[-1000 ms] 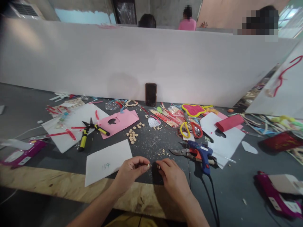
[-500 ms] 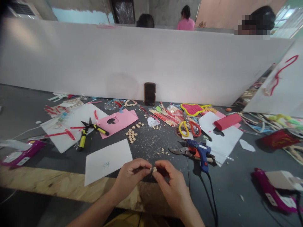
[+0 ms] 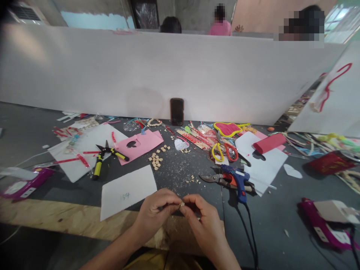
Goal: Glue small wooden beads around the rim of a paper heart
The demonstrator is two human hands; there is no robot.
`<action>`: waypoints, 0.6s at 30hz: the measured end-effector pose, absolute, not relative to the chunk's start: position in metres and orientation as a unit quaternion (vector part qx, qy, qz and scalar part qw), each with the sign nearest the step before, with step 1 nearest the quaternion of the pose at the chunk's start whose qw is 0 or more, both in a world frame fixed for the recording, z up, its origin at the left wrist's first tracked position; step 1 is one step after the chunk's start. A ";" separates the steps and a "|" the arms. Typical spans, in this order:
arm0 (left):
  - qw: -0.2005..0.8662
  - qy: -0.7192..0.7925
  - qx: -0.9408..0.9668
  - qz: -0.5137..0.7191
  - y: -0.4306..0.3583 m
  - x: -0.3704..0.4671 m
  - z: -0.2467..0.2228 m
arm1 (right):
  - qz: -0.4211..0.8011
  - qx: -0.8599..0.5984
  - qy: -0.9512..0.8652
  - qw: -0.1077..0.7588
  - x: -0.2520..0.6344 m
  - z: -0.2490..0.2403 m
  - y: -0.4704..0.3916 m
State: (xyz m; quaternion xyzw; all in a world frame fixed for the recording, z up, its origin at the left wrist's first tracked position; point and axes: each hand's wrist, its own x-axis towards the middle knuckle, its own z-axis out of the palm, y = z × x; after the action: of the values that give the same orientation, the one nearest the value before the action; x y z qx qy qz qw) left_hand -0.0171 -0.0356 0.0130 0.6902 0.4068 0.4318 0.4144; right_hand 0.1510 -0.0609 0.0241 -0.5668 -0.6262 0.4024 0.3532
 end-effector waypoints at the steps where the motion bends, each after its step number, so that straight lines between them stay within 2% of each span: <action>1: 0.405 0.399 0.696 0.439 -0.035 -0.017 0.012 | 0.400 -0.565 -0.627 0.357 0.151 0.023 -0.061; 9: 0.406 0.390 0.687 0.460 -0.037 -0.017 0.009 | 0.356 -0.556 -0.644 0.388 0.151 0.018 -0.064; 14: 0.532 0.465 0.578 0.409 -0.037 -0.018 0.016 | 0.268 -0.558 -0.664 0.419 0.151 0.019 -0.065; 18: 0.615 0.461 0.517 0.377 -0.036 -0.017 0.021 | 0.200 -0.523 -0.709 0.429 0.150 0.023 -0.065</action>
State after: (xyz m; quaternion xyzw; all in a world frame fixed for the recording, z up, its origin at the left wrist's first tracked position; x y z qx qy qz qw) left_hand -0.0169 -0.0358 0.0208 0.5167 0.4613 0.3773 0.6147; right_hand 0.1499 -0.0648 0.0229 -0.5230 -0.7088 0.1996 0.4292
